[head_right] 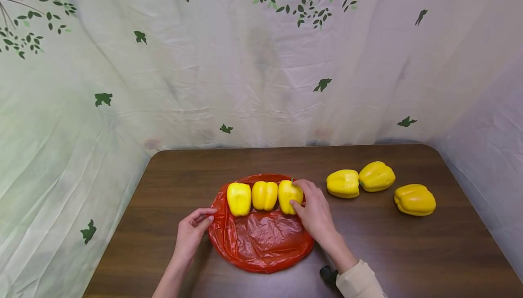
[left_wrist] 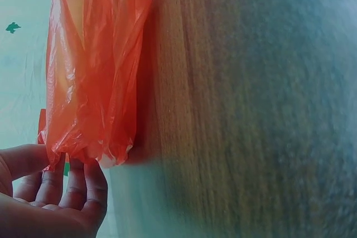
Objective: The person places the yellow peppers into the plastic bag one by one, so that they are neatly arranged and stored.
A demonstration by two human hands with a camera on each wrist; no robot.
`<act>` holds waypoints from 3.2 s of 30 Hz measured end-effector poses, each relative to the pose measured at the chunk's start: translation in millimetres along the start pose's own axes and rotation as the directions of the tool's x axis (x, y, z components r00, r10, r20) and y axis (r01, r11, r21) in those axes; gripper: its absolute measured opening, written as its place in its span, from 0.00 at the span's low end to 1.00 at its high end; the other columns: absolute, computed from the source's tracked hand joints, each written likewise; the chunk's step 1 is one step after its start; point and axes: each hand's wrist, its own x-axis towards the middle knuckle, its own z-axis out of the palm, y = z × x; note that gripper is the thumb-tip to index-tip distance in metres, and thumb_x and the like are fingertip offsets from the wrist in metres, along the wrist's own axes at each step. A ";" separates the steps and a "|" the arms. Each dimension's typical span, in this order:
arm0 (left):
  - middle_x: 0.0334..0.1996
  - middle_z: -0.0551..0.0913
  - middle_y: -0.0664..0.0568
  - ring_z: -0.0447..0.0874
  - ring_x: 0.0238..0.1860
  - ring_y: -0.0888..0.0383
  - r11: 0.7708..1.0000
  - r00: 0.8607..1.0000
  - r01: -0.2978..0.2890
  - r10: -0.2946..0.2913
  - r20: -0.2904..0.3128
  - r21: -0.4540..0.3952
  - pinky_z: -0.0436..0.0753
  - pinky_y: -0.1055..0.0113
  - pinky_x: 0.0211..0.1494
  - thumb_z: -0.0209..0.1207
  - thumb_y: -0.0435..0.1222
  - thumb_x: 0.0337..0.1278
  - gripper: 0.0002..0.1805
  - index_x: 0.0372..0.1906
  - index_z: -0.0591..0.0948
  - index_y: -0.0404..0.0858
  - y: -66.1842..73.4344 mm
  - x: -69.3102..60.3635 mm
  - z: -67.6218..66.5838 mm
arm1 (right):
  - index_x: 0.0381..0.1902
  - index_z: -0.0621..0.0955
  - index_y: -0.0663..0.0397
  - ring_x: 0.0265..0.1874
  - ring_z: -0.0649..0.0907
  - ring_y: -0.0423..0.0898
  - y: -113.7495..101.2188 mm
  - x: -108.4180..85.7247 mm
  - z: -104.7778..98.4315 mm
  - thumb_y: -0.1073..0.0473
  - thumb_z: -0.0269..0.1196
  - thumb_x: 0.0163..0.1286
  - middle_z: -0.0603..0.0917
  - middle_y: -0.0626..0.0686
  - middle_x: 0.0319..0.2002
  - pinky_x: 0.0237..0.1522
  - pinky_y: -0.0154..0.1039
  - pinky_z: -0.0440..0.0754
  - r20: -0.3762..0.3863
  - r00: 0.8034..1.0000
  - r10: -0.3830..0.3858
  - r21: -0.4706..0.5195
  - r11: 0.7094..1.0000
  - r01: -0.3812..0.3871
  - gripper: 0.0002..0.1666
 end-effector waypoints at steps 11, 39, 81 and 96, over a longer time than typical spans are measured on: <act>0.44 0.84 0.42 0.81 0.36 0.53 1.000 1.000 0.007 -0.007 -0.004 0.006 0.83 0.68 0.38 0.57 0.26 0.64 0.11 0.48 0.84 0.32 -2.1 -1.8 1.1 | 0.62 0.76 0.51 0.59 0.73 0.58 2.6 -0.7 2.5 0.59 0.70 0.63 0.75 0.57 0.62 0.58 0.60 0.73 -0.010 1.000 -0.003 0.023 1.000 0.003 0.29; 0.41 0.85 0.40 0.82 0.35 0.54 0.999 0.999 -0.044 0.044 -0.020 -0.002 0.82 0.70 0.39 0.56 0.22 0.61 0.11 0.45 0.84 0.29 -6.5 -0.3 1.8 | 0.62 0.76 0.52 0.58 0.76 0.54 33.6 -48.1 -46.6 0.65 0.70 0.62 0.76 0.56 0.61 0.48 0.53 0.81 -0.117 0.988 -0.102 0.021 0.994 0.105 0.30; 0.43 0.84 0.41 0.82 0.38 0.51 1.000 1.000 0.008 -0.007 -0.027 0.026 0.83 0.69 0.40 0.56 0.24 0.63 0.11 0.46 0.84 0.31 -5.2 -3.7 -2.9 | 0.69 0.56 0.79 0.64 0.58 0.78 158.0 -64.8 -165.2 0.50 0.49 0.77 0.56 0.80 0.67 0.64 0.71 0.51 -0.323 0.885 0.335 -0.129 0.911 -0.392 0.39; 0.45 0.84 0.42 0.82 0.41 0.51 1.000 1.000 0.004 -0.003 -0.026 0.021 0.82 0.69 0.43 0.56 0.26 0.64 0.11 0.48 0.84 0.32 -4.5 -4.4 -4.9 | 0.72 0.56 0.73 0.60 0.63 0.72 163.8 -44.6 -173.1 0.44 0.50 0.75 0.60 0.77 0.67 0.59 0.67 0.62 -0.207 0.816 0.540 0.066 0.839 -0.540 0.44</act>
